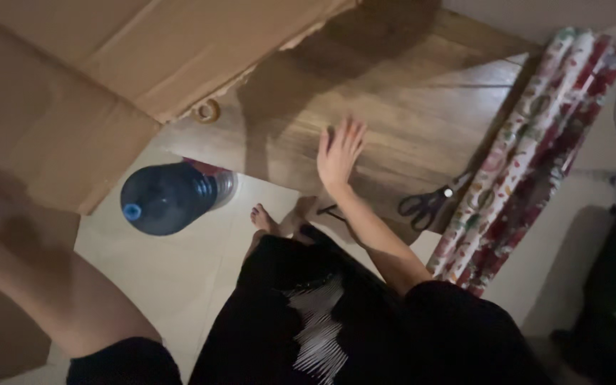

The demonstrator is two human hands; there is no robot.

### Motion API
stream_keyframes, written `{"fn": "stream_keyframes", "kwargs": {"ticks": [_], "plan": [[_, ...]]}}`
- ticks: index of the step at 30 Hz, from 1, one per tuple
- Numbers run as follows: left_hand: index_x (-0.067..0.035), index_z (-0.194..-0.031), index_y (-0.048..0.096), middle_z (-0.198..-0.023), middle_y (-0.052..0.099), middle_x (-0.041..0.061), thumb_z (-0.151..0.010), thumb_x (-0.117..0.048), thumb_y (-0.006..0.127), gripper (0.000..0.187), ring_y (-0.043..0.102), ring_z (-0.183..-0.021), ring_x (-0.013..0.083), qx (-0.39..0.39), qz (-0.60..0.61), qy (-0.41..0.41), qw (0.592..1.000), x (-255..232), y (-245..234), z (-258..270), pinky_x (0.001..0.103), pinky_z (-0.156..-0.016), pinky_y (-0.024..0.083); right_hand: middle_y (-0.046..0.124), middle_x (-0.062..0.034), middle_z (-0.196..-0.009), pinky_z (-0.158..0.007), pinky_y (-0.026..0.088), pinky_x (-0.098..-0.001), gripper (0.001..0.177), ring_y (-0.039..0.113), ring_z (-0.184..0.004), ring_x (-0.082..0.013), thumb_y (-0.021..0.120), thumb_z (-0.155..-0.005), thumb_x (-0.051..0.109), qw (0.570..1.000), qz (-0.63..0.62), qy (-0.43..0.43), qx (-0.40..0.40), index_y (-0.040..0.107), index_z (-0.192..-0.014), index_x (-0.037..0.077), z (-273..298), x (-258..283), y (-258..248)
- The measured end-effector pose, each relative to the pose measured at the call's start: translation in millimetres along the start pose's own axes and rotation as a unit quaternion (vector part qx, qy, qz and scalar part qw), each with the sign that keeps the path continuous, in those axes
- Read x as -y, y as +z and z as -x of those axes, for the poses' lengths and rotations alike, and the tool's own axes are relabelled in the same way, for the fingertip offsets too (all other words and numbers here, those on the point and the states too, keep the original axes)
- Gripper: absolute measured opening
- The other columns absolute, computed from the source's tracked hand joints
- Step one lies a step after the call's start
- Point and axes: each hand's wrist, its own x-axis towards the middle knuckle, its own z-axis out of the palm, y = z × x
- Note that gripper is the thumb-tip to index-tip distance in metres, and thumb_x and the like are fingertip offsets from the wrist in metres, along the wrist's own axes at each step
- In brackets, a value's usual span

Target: The person cuts a cardboard box with scissors, folds the flaps, and secures them with tape. They then cut small pieces of tape and apply them to the box to hold the flaps in place.

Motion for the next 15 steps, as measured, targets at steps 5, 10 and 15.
{"fn": "stream_keyframes", "kwargs": {"ticks": [5, 10, 15], "plan": [[-0.004, -0.139, 0.052, -0.127, 0.063, 0.01, -0.102, -0.005, 0.079, 0.046, 0.063, -0.119, 0.0233, -0.035, 0.008, 0.033, 0.999, -9.6, 1.0, -1.4, 0.04, -0.106, 0.054, 0.048, -0.0316, -0.151, -0.114, 0.034, -0.0535, 0.051, 0.038, -0.142, -0.0422, 0.058, -0.099, 0.022, 0.734, -0.456, -0.445, 0.235, 0.054, -0.145, 0.0, 44.7, 61.4, -20.8], [-0.004, -0.139, 0.053, -0.125, 0.064, 0.009, -0.102, -0.002, 0.079, 0.046, 0.064, -0.117, 0.022, -0.057, 0.05, 0.032, 0.997, 7.9, 24.8, -18.6, 0.039, -0.107, 0.055, 0.067, -0.0164, -0.126, -0.1, 0.045, -0.0457, 0.038, 0.062, -0.112, -0.0348, 0.05, -0.102, 0.028, 0.986, -0.144, -0.028, 0.075, 0.061, -0.129, 0.004, -88.9, 11.8, 20.8], [-0.001, -0.131, 0.053, -0.116, 0.067, 0.013, -0.1, 0.002, 0.075, 0.038, 0.068, -0.11, 0.0257, -0.053, 0.102, -0.092, 0.989, 84.6, 63.4, -18.6, 0.041, -0.103, 0.057, 0.069, -0.0193, -0.105, -0.093, 0.05, -0.0482, 0.018, 0.065, -0.097, -0.0333, 0.062, -0.096, 0.017, 0.945, -0.266, -0.115, 0.151, 0.068, -0.104, 0.001, -23.6, 34.2, -13.9]]}}
